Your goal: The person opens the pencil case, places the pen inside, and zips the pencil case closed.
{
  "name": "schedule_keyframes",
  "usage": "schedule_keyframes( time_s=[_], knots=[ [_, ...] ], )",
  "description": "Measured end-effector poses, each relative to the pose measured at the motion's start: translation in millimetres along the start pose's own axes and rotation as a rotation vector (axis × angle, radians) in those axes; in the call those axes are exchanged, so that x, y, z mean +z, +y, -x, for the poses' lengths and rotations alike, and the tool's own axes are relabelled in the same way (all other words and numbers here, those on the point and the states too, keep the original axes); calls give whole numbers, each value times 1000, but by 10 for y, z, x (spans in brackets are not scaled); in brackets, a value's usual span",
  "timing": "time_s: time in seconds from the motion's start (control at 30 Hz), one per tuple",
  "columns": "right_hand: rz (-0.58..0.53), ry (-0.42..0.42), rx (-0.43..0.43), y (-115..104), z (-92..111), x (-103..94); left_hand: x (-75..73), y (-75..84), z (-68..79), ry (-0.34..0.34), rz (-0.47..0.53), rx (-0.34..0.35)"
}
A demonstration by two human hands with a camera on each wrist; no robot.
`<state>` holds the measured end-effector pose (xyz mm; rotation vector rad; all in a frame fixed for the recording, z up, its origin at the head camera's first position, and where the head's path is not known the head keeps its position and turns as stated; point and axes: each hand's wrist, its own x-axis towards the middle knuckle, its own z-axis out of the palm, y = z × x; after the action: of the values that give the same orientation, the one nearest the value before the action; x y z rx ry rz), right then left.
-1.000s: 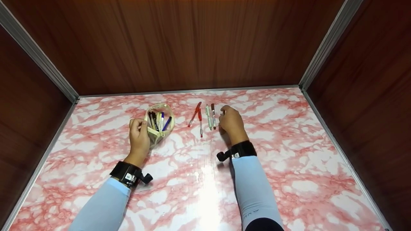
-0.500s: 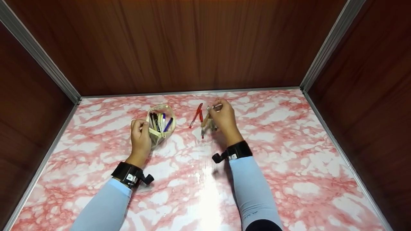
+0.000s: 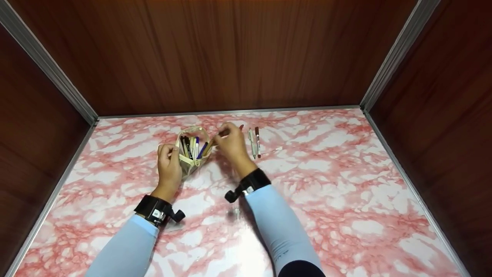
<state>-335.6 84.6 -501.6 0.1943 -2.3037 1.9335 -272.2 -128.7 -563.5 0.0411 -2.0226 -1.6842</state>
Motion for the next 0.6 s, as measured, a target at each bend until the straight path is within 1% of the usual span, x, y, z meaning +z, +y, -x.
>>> schedule_keyframes(
  time_s=[0.07,0.17,0.23,0.33,0.4,0.47,0.6],
  knots=[
    [38,-25,9,-4,23,155,-2,5,3,-3,-1,-7],
    [96,-35,1,-4,54,341,-12,16,2,0,-21,-12],
    [127,-48,0,-4,79,449,-20,24,2,8,-41,-15],
    [182,-95,5,-7,113,579,-25,32,2,24,-66,-9],
    [224,-136,5,-17,136,637,-24,28,8,34,-79,-6],
    [270,-169,-14,-30,153,671,-21,25,13,42,-89,0],
    [321,-209,-60,-59,169,663,-21,26,14,61,-114,18]
  ],
)
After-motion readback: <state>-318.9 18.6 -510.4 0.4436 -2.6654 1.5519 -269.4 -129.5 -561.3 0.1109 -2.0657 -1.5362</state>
